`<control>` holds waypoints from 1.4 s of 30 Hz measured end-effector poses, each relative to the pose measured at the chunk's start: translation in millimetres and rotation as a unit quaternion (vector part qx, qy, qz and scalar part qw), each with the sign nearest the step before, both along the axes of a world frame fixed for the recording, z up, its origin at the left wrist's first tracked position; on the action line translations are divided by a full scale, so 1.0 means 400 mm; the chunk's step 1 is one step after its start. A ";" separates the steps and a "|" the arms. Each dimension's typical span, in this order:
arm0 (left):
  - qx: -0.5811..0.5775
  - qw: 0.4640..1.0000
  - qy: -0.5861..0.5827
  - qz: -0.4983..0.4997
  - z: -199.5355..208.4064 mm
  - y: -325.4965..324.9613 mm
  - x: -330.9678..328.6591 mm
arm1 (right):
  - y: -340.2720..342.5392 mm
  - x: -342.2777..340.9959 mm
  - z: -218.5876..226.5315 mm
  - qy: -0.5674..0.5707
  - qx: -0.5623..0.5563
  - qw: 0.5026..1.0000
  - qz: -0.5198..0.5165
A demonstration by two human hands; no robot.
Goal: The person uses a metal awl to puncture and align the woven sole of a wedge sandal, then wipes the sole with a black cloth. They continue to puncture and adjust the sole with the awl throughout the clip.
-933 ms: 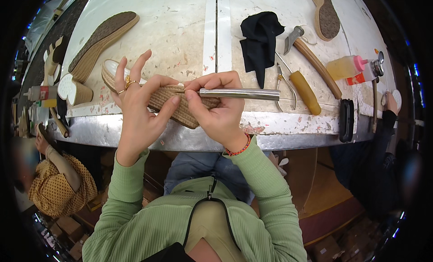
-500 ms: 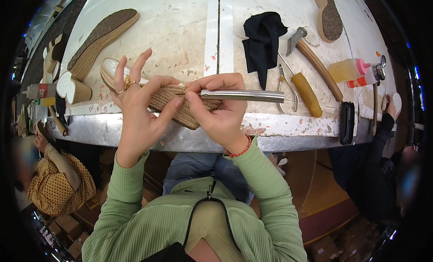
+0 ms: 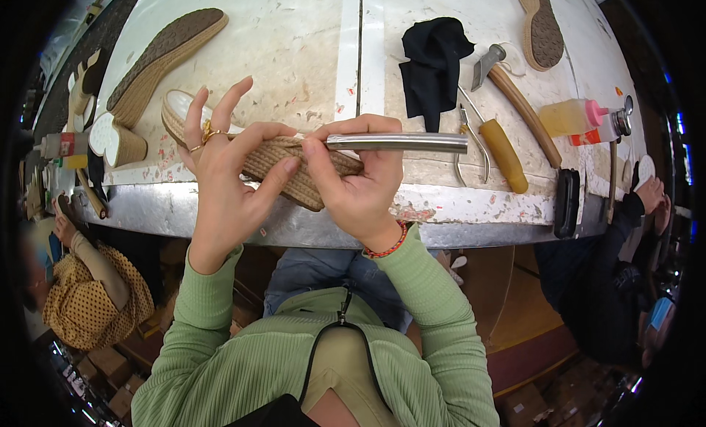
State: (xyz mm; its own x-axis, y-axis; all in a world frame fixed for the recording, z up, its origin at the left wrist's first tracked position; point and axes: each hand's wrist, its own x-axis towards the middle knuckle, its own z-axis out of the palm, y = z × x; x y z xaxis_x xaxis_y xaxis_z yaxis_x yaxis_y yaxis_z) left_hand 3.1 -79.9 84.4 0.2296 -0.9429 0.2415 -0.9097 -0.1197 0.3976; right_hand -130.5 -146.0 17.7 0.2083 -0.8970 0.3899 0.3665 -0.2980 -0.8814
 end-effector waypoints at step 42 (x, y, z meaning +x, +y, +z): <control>-0.014 1.000 0.012 0.001 -0.005 -0.009 0.009 | 0.013 0.027 -0.005 0.009 -0.047 0.998 -0.040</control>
